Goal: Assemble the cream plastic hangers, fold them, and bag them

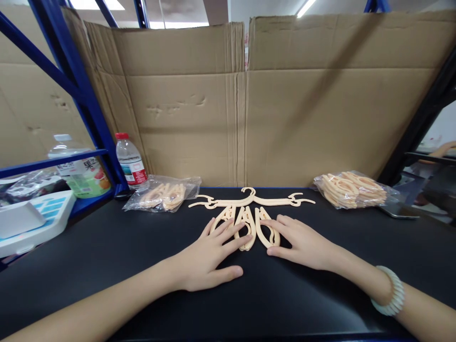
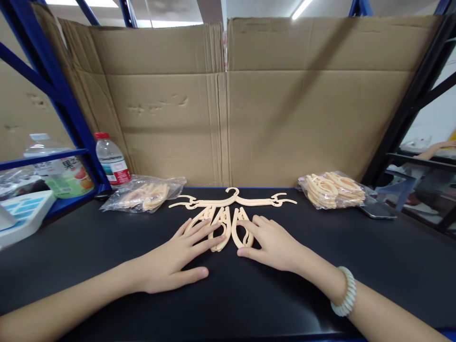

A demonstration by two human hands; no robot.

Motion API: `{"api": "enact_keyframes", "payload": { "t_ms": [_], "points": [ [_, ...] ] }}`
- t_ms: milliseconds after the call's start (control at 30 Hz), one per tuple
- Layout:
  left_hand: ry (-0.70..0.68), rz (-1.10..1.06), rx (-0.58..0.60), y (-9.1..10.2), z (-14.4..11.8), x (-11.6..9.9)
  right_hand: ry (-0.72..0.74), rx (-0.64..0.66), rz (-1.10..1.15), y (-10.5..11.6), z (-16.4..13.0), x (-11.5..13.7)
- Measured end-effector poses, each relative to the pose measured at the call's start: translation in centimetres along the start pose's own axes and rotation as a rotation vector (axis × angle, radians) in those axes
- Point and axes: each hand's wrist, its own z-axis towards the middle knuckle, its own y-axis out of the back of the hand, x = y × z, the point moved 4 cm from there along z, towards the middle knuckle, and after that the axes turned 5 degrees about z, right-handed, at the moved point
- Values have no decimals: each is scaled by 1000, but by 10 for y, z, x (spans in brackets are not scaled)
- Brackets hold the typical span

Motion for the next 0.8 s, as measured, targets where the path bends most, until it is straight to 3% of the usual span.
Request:
{"api": "enact_keyframes", "payload": {
  "t_ms": [233, 333, 467, 600, 700, 800],
  "points": [
    [2, 7, -12, -3, 1, 2, -13, -3, 12, -1, 3, -1],
    [3, -10, -76, -4, 2, 3, -31, 11, 54, -2, 2, -3],
    [66, -97, -319, 2, 5, 13, -36, 13, 114, 1, 1, -5],
    [224, -212, -543, 9, 6, 36, -26, 11, 110, 4, 1, -7],
    [356, -291, -543, 8, 6, 52, -1, 8, 82, 7, 0, -6],
    [387, -311, -517, 5, 6, 58, 26, -2, 58, 8, 0, -5]
  ]
}}
